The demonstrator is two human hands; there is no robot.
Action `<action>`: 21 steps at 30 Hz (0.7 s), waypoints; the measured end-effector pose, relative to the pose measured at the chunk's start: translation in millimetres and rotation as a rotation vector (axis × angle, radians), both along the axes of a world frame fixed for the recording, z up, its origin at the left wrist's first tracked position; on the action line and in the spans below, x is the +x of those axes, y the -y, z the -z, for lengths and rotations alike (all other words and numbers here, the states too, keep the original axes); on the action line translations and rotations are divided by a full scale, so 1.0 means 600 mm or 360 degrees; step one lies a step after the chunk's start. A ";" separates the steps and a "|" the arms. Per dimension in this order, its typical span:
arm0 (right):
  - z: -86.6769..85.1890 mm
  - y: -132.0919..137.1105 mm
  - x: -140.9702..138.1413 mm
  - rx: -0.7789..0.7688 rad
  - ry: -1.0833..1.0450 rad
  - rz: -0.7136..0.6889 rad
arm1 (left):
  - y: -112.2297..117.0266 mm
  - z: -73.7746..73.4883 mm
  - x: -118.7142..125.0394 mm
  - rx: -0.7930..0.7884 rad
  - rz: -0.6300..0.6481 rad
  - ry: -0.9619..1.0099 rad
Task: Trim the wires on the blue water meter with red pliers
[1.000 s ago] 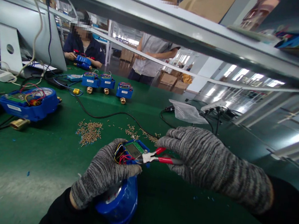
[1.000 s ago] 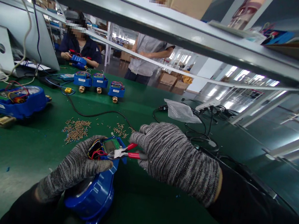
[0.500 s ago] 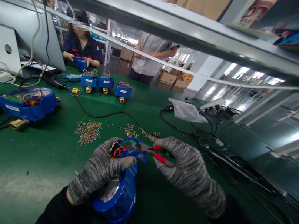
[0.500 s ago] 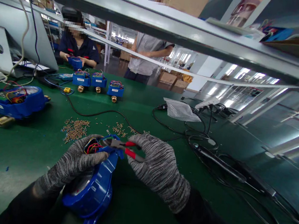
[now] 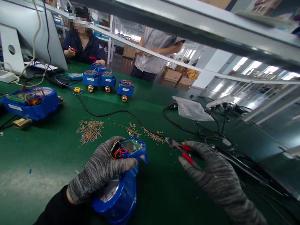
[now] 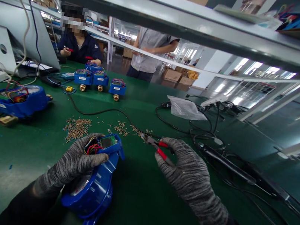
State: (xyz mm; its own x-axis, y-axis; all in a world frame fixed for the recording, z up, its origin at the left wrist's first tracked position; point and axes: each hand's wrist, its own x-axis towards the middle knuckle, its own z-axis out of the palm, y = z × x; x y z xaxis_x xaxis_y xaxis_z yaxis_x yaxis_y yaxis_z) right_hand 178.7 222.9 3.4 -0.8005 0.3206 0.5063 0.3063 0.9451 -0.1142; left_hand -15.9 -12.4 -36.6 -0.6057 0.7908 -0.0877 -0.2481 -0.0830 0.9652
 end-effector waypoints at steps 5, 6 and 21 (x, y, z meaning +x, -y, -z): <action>-0.047 0.039 -0.015 0.0105 -0.0047 -0.0266 | 0.000 -0.007 0.004 0.0026 0.0032 0.0054; -0.059 0.047 -0.018 0.0160 -0.0008 -0.0322 | 0.000 -0.009 0.004 0.0033 0.0033 0.0055; 0.091 0.003 -0.016 0.0010 0.0893 0.0180 | 0.003 -0.001 0.007 -0.0018 -0.0039 0.0029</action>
State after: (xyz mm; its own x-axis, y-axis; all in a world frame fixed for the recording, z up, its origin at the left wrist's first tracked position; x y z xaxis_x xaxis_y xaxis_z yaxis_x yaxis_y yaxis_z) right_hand 169.1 221.0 -51.0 -0.9082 0.4182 0.0159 0.4176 0.9030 0.1007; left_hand -11.8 -14.3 -36.2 -0.6230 0.7748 -0.1077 -0.2635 -0.0782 0.9615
